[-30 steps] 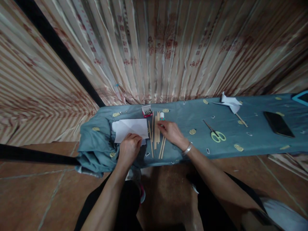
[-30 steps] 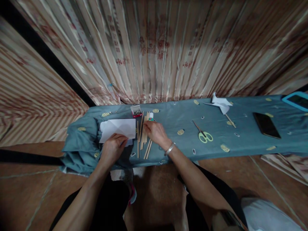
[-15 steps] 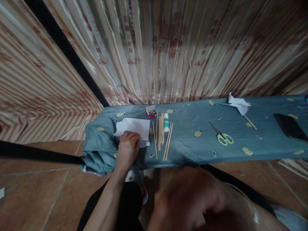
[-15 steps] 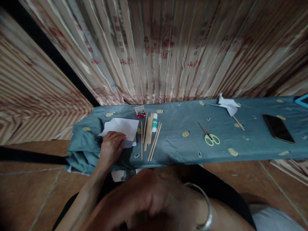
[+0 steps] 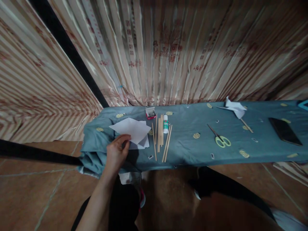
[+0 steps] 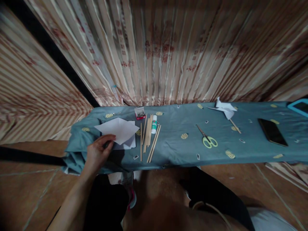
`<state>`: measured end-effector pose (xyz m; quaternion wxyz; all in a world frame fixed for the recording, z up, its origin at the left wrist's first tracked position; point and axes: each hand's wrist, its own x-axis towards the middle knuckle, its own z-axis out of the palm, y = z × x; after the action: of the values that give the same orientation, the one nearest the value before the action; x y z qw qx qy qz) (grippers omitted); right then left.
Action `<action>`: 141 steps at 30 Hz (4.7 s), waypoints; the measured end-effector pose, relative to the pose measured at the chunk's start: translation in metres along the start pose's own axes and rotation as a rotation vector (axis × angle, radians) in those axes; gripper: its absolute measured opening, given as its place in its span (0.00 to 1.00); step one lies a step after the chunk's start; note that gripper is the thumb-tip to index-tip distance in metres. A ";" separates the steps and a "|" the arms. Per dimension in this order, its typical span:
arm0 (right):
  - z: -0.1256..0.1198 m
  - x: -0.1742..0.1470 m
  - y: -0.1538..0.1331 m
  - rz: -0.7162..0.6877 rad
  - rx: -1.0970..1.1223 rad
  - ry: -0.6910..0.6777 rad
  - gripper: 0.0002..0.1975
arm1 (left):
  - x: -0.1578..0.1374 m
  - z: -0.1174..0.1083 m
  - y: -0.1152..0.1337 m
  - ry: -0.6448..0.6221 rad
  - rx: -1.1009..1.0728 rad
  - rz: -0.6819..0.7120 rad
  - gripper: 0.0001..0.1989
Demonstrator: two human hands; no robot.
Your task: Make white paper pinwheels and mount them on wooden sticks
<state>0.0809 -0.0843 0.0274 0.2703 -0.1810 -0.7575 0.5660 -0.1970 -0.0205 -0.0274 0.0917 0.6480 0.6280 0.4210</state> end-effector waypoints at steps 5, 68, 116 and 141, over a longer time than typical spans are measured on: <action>-0.041 0.065 0.002 0.100 -0.290 0.350 0.16 | 0.005 -0.005 -0.004 0.096 -0.288 -0.223 0.06; -0.121 0.067 0.034 0.052 0.088 0.970 0.16 | -0.020 0.098 0.084 -0.461 0.128 0.528 0.15; -0.154 -0.038 0.120 0.468 -0.530 0.887 0.10 | -0.029 0.157 0.123 -0.494 0.218 0.663 0.23; -0.144 -0.032 0.135 0.385 -0.980 0.922 0.11 | -0.041 0.161 0.122 -0.638 0.329 0.555 0.30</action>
<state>0.1905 0.0459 -0.0775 0.3461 -0.6345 -0.6882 0.0623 0.0053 -0.0146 -0.0676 0.0599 0.8952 0.4294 0.1036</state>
